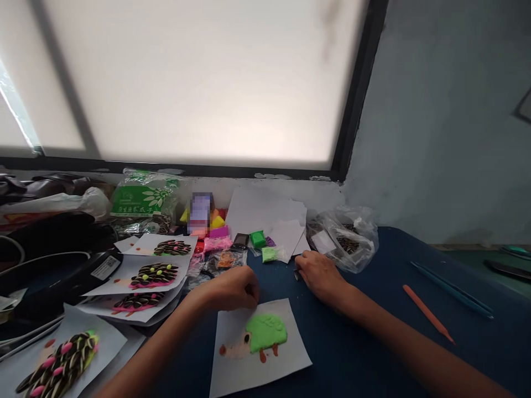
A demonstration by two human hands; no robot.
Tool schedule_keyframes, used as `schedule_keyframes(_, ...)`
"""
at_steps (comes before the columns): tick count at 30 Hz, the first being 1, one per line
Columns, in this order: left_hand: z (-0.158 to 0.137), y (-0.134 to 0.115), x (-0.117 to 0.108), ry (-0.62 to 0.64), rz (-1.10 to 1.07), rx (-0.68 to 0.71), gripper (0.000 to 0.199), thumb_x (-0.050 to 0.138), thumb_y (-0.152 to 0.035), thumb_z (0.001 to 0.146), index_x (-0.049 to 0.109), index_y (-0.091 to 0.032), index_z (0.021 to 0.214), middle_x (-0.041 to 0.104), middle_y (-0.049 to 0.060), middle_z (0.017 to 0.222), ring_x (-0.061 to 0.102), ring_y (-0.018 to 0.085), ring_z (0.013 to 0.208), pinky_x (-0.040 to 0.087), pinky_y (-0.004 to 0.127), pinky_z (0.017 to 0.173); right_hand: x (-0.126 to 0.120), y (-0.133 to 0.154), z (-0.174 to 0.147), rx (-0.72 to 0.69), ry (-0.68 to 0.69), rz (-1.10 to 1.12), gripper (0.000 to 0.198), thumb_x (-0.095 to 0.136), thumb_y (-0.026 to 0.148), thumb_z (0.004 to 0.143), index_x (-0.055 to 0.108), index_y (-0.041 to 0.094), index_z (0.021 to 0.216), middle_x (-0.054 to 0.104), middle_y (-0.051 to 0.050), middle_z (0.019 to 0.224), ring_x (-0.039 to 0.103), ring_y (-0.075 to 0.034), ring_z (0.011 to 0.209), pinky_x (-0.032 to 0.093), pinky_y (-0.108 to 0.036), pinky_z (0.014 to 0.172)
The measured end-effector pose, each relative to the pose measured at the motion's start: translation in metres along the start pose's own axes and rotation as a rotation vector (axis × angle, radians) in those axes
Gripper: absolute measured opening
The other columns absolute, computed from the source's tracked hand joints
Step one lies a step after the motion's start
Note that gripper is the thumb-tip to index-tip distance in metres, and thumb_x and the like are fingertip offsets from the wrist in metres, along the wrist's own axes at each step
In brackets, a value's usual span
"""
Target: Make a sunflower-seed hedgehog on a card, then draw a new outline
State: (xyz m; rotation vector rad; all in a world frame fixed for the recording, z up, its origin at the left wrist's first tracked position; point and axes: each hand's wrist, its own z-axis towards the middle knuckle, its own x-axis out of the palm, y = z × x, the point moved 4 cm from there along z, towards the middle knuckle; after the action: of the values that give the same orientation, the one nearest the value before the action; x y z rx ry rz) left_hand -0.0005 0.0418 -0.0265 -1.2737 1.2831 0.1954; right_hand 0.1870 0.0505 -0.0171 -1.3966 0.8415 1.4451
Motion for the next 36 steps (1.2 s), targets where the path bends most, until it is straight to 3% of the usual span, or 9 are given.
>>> schedule_keyframes(9, 0.002, 0.007, 0.003, -0.011, -0.025, 0.02, 0.017, 0.059, -0.018, 0.065, 0.074, -0.017, 0.073, 0.069, 0.002, 0.068, 0.06, 0.016, 0.062, 0.039, 0.022, 0.052, -0.015, 0.005, -0.011, -0.058, -0.12, 0.142, 0.017, 0.049, 0.009, 0.092, 0.065, 0.014, 0.095, 0.066, -0.008, 0.092, 0.06, -0.02, 0.086, 0.043, -0.028, 0.073)
schedule_keyframes(14, 0.003, 0.013, 0.005, -0.032, -0.09, 0.002, 0.016, 0.061, -0.02, 0.063, 0.074, -0.017, 0.072, 0.066, -0.001, 0.065, 0.056, 0.014, 0.06, 0.037, 0.021, 0.051, -0.022, 0.039, -0.028, -0.282, -0.079, 0.796, 0.021, 0.053, 0.013, 0.09, 0.073, 0.02, 0.093, 0.068, -0.003, 0.088, 0.063, -0.014, 0.08, 0.047, -0.023, 0.069)
schedule_keyframes(17, 0.002, 0.016, 0.004, -0.032, -0.128, 0.002, 0.016, 0.063, -0.021, 0.063, 0.074, -0.017, 0.074, 0.065, -0.002, 0.064, 0.055, 0.013, 0.06, 0.036, 0.02, 0.05, -0.015, 0.056, -0.033, -0.322, -0.02, 0.969, 0.019, 0.058, 0.011, 0.085, 0.075, 0.019, 0.089, 0.069, -0.002, 0.085, 0.063, -0.013, 0.075, 0.048, -0.022, 0.066)
schedule_keyframes(21, 0.0, 0.016, 0.003, 0.004, -0.162, 0.018, 0.017, 0.065, -0.02, 0.062, 0.075, -0.017, 0.076, 0.066, -0.001, 0.067, 0.056, 0.014, 0.062, 0.036, 0.02, 0.051, -0.009, 0.067, -0.031, -0.344, -0.028, 0.963, 0.015, 0.065, 0.007, 0.079, 0.075, 0.017, 0.083, 0.069, -0.001, 0.08, 0.062, -0.012, 0.07, 0.047, -0.021, 0.063)
schedule_keyframes(29, 0.002, 0.018, 0.004, 0.0, -0.154, 0.044, 0.015, 0.069, -0.026, 0.065, 0.074, -0.015, 0.073, 0.062, -0.002, 0.06, 0.049, 0.011, 0.056, 0.031, 0.019, 0.046, -0.007, 0.072, -0.026, -0.385, -0.043, 0.972, 0.02, 0.06, 0.005, 0.08, 0.074, 0.019, 0.083, 0.068, -0.001, 0.079, 0.062, -0.013, 0.071, 0.048, -0.022, 0.064)
schedule_keyframes(36, 0.004, 0.019, 0.006, -0.021, -0.14, 0.055, 0.013, 0.068, -0.024, 0.065, 0.074, -0.014, 0.071, 0.059, -0.003, 0.059, 0.047, 0.011, 0.057, 0.03, 0.019, 0.047, -0.001, 0.074, -0.025, -0.449, -0.102, 0.937, 0.016, 0.064, 0.005, 0.079, 0.072, 0.019, 0.079, 0.065, -0.002, 0.088, 0.061, -0.014, 0.083, 0.048, -0.024, 0.074)
